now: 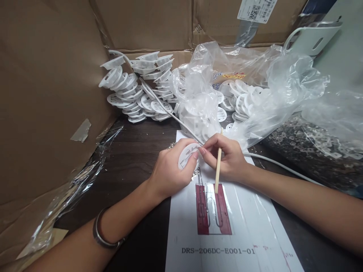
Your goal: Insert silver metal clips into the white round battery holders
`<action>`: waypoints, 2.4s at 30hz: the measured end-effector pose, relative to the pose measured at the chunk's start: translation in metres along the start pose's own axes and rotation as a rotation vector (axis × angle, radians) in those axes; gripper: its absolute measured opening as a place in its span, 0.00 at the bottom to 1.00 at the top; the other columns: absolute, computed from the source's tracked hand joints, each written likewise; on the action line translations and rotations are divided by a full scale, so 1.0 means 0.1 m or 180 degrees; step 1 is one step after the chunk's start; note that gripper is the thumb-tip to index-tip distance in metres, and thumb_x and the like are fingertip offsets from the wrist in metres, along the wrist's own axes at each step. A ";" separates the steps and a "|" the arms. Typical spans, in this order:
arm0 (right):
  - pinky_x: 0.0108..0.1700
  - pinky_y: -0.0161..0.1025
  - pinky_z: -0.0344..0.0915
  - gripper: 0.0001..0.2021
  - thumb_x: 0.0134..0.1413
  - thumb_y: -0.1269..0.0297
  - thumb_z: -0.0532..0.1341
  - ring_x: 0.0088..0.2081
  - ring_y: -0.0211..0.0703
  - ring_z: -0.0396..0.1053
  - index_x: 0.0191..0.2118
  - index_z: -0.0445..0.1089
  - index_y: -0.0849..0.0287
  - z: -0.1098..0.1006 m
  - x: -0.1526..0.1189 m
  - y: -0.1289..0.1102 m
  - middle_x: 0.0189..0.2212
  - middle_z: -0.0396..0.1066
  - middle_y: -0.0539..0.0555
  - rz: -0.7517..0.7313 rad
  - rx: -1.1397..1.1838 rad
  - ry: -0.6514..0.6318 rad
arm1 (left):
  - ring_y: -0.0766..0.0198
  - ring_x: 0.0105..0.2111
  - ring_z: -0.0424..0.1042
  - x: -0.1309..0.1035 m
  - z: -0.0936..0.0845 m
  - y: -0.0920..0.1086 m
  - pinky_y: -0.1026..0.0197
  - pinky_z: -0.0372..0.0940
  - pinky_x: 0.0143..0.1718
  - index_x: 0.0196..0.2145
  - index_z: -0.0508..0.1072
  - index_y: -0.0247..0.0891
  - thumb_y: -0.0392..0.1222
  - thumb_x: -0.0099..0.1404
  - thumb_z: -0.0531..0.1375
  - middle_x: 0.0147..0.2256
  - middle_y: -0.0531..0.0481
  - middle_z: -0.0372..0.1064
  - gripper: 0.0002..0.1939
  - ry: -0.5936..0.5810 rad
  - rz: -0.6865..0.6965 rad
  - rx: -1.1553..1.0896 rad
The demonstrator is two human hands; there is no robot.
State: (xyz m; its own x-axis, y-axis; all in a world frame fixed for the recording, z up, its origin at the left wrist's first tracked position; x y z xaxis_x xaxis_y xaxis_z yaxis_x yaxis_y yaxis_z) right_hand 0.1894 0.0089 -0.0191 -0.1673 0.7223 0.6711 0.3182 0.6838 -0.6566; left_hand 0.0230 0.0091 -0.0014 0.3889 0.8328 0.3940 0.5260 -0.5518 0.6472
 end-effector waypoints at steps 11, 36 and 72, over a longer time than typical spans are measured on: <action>0.21 0.25 0.56 0.06 0.52 0.73 0.61 0.18 0.25 0.57 0.28 0.63 0.62 0.00 -0.01 0.03 0.17 0.61 0.44 -0.0012 0.0001 -0.0098 | 0.67 0.30 0.75 0.01 0.02 -0.03 0.67 0.66 0.31 0.42 0.70 0.38 0.36 0.63 0.57 0.33 0.54 0.75 0.09 -0.0019 0.0198 0.0029; 0.23 0.30 0.59 0.04 0.55 0.67 0.62 0.21 0.30 0.61 0.33 0.65 0.61 -0.03 0.01 0.06 0.20 0.64 0.46 0.0521 0.0326 -0.0137 | 0.68 0.33 0.73 0.02 0.02 -0.06 0.67 0.67 0.36 0.41 0.74 0.38 0.39 0.64 0.59 0.35 0.53 0.75 0.08 0.0024 -0.0272 -0.0687; 0.21 0.29 0.54 0.08 0.59 0.70 0.59 0.19 0.28 0.55 0.28 0.61 0.58 -0.04 0.03 -0.25 0.18 0.58 0.43 0.0294 0.0458 0.0466 | 0.65 0.32 0.72 0.07 0.02 -0.06 0.65 0.66 0.33 0.35 0.74 0.37 0.44 0.65 0.59 0.31 0.53 0.73 0.08 0.0297 -0.0685 -0.1394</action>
State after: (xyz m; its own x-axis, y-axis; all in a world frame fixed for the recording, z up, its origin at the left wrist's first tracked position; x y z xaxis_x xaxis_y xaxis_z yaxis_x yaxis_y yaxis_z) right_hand 0.1843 -0.0070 0.0006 -0.0031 0.7669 0.6417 0.1877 0.6307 -0.7529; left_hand 0.0235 0.0181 -0.0037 0.2267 0.9372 0.2651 0.2119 -0.3131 0.9258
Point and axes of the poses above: each hand's wrist, its own x-axis towards the middle knuckle, its own z-axis out of the palm, y = z × x, the point moved 1 cm from there along x, towards the middle knuckle
